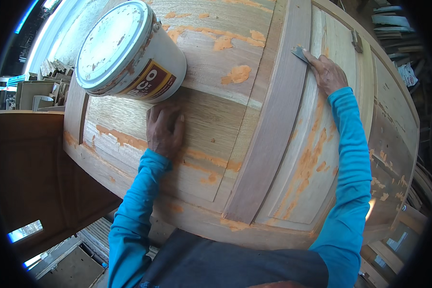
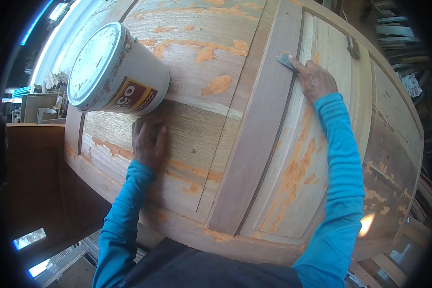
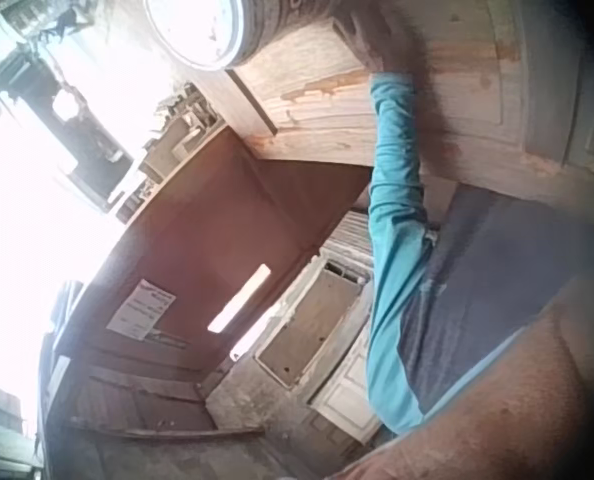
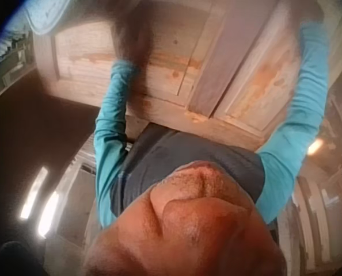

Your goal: The person applies wood filler into the gaps and panel edges of a wooden door using a putty knife, then picks up the bucket of filler and its lid.

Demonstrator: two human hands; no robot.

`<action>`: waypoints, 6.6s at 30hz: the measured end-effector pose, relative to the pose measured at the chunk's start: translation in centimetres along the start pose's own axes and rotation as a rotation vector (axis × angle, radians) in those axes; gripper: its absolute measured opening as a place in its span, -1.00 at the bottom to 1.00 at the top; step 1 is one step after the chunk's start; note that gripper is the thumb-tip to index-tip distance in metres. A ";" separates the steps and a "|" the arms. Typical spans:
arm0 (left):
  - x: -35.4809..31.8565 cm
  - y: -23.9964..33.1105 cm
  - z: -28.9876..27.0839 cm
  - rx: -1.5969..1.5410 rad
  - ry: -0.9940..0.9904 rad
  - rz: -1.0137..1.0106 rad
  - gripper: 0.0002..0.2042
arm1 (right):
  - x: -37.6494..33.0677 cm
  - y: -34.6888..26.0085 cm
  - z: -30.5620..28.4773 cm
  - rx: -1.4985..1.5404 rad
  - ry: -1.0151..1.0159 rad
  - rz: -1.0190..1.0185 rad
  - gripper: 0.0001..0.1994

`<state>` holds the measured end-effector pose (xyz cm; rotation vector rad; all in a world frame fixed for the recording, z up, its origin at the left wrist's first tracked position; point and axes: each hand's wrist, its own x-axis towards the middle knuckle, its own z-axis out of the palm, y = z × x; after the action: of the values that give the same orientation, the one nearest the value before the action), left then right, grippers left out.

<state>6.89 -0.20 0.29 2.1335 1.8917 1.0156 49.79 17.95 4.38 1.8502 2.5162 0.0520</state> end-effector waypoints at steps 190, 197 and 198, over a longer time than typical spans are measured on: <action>-18.4 -7.1 -12.9 0.159 0.145 -0.293 -0.76 | -4.2 -3.4 -2.6 0.872 -0.089 0.014 -0.55; -18.3 -6.8 -12.9 0.220 0.112 -0.292 -0.81 | -0.1 -2.6 -1.3 0.661 0.034 -0.122 -0.57; -18.3 -6.8 -12.8 0.219 0.116 -0.295 -0.82 | 0.4 -2.4 -1.0 0.648 0.033 -0.142 -0.57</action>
<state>-5.70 -19.89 -0.58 1.8503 2.3833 0.9253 47.39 17.58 5.29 1.8194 2.9052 -0.8329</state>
